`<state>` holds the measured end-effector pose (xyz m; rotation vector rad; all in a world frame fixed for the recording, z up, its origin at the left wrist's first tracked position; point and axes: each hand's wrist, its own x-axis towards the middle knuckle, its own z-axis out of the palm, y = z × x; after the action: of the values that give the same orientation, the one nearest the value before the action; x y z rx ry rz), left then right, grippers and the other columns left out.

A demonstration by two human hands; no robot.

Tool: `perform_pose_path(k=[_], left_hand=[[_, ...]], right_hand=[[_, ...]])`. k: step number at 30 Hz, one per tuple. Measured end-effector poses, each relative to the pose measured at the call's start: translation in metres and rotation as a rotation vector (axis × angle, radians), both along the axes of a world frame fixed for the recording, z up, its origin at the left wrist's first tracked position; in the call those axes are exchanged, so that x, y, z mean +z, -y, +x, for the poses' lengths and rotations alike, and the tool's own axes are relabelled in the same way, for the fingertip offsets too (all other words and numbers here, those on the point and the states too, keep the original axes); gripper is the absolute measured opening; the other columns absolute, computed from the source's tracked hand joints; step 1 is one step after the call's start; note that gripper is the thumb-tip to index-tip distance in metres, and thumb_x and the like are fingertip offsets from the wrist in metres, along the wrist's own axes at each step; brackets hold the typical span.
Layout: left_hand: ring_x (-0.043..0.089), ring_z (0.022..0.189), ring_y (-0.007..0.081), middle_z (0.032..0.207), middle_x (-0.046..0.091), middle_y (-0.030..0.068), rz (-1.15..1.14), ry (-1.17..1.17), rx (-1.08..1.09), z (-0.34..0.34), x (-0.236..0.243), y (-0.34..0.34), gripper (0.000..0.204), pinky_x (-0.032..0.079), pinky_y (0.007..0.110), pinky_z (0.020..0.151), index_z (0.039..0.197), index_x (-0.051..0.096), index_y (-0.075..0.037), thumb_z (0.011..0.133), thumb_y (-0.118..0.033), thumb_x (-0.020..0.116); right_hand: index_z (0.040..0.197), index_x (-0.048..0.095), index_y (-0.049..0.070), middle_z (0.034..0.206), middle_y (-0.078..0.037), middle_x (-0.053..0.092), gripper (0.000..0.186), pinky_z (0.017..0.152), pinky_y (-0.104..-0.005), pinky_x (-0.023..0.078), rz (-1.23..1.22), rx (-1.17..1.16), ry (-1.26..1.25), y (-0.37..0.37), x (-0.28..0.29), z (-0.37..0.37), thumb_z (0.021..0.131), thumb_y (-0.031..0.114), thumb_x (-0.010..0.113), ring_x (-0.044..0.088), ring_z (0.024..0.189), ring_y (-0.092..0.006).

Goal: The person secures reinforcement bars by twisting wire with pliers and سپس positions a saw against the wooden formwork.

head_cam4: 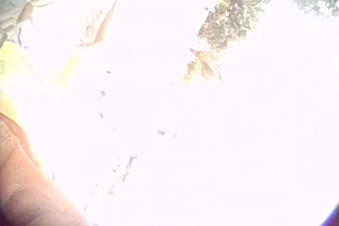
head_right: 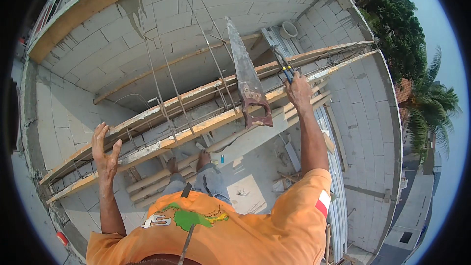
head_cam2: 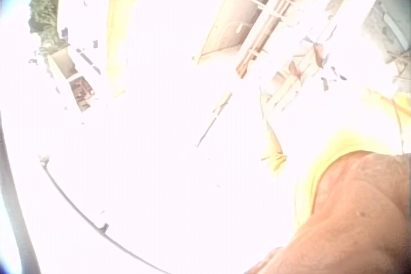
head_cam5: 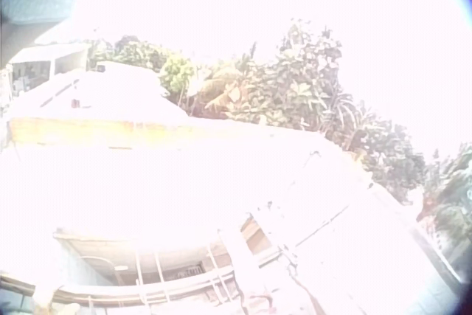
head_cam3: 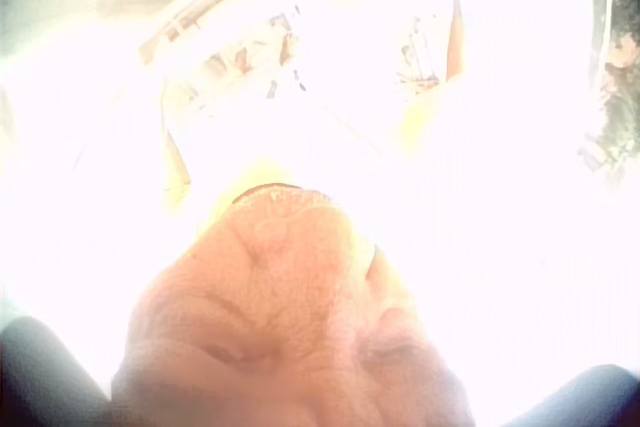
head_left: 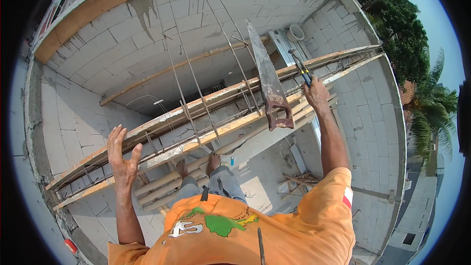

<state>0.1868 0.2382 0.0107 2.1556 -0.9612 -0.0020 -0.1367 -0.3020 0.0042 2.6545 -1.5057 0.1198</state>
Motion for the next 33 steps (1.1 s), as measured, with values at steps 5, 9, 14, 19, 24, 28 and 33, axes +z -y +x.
perform_pose_path(k=[5, 9, 14, 19, 24, 28, 33], left_hand=[[0.042, 0.136, 0.0337, 0.138, 0.053, 0.0168, 0.293, 0.164, 0.124, 0.012, -0.032, -0.004, 0.060, 0.023, 0.052, 0.117, 0.131, 0.057, -0.005, 0.092, -0.051, 0.062], [0.045, 0.132, 0.0328, 0.134, 0.055, 0.0168, 0.380, 0.232, 0.067, 0.017, -0.037, 0.002, 0.066, 0.020, 0.055, 0.116, 0.130, 0.057, -0.005, 0.089, -0.056, 0.061], [0.048, 0.127, 0.0316, 0.129, 0.056, 0.0153, 0.380, 0.255, 0.082, 0.012, -0.029, 0.001, 0.055, 0.023, 0.051, 0.113, 0.126, 0.058, -0.005, 0.092, -0.048, 0.061], [0.050, 0.122, 0.0268, 0.119, 0.059, 0.0094, 0.316, 0.185, 0.104, 0.016, -0.025, 0.003, 0.039, 0.023, 0.051, 0.113, 0.120, 0.063, -0.008, 0.096, -0.039, 0.058], [0.052, 0.118, 0.0251, 0.113, 0.061, 0.0068, 0.272, 0.185, 0.085, 0.020, -0.034, 0.001, 0.035, 0.024, 0.054, 0.113, 0.120, 0.064, -0.011, 0.098, -0.038, 0.057], [0.053, 0.115, 0.0251, 0.110, 0.061, 0.0070, 0.298, 0.139, 0.120, 0.021, -0.039, -0.008, 0.036, 0.025, 0.054, 0.113, 0.119, 0.064, -0.011, 0.097, -0.038, 0.059], [0.057, 0.105, 0.0253, 0.097, 0.064, 0.0088, 0.220, 0.219, 0.147, 0.017, -0.036, -0.013, 0.035, 0.030, 0.051, 0.109, 0.112, 0.069, -0.011, 0.093, -0.040, 0.063]], right_hand=[[0.130, 0.052, 0.004, 0.110, -0.021, 0.056, 0.069, 0.081, -0.0527, 0.050, -0.039, 0.064, -0.060, -0.022, 0.010, 0.008, 0.090, 0.060, 0.057, 0.059, 0.105, -0.0401], [0.125, 0.056, 0.000, 0.117, -0.019, 0.056, 0.069, 0.091, -0.0537, 0.044, -0.221, 0.143, -0.084, -0.022, 0.000, 0.002, 0.093, 0.061, 0.051, 0.054, 0.113, -0.0372], [0.118, 0.058, -0.001, 0.116, -0.020, 0.059, 0.043, 0.094, -0.0489, 0.042, -0.120, 0.301, 0.266, -0.073, 0.025, 0.029, 0.097, 0.036, 0.058, 0.056, 0.109, -0.0362], [0.120, 0.056, -0.004, 0.101, -0.018, 0.060, 0.048, 0.103, -0.0527, 0.038, 0.192, 0.790, 0.281, -0.157, 0.024, 0.008, 0.091, 0.032, 0.069, 0.058, 0.098, -0.0344], [0.123, 0.055, -0.004, 0.098, -0.016, 0.060, 0.050, 0.112, -0.0517, 0.032, 0.140, 0.698, 0.098, -0.164, -0.011, -0.003, 0.086, 0.024, 0.072, 0.059, 0.096, -0.0324], [0.115, 0.059, -0.002, 0.091, -0.013, 0.063, 0.032, 0.111, -0.0500, 0.034, -0.105, 0.722, 0.260, -0.165, -0.026, 0.023, 0.085, 0.006, 0.066, 0.063, 0.091, -0.0295], [0.109, 0.064, -0.003, 0.088, -0.015, 0.067, 0.025, 0.081, -0.0377, 0.046, -0.124, 0.534, 0.503, -0.165, -0.041, 0.024, 0.092, 0.014, 0.069, 0.058, 0.091, -0.0278]])
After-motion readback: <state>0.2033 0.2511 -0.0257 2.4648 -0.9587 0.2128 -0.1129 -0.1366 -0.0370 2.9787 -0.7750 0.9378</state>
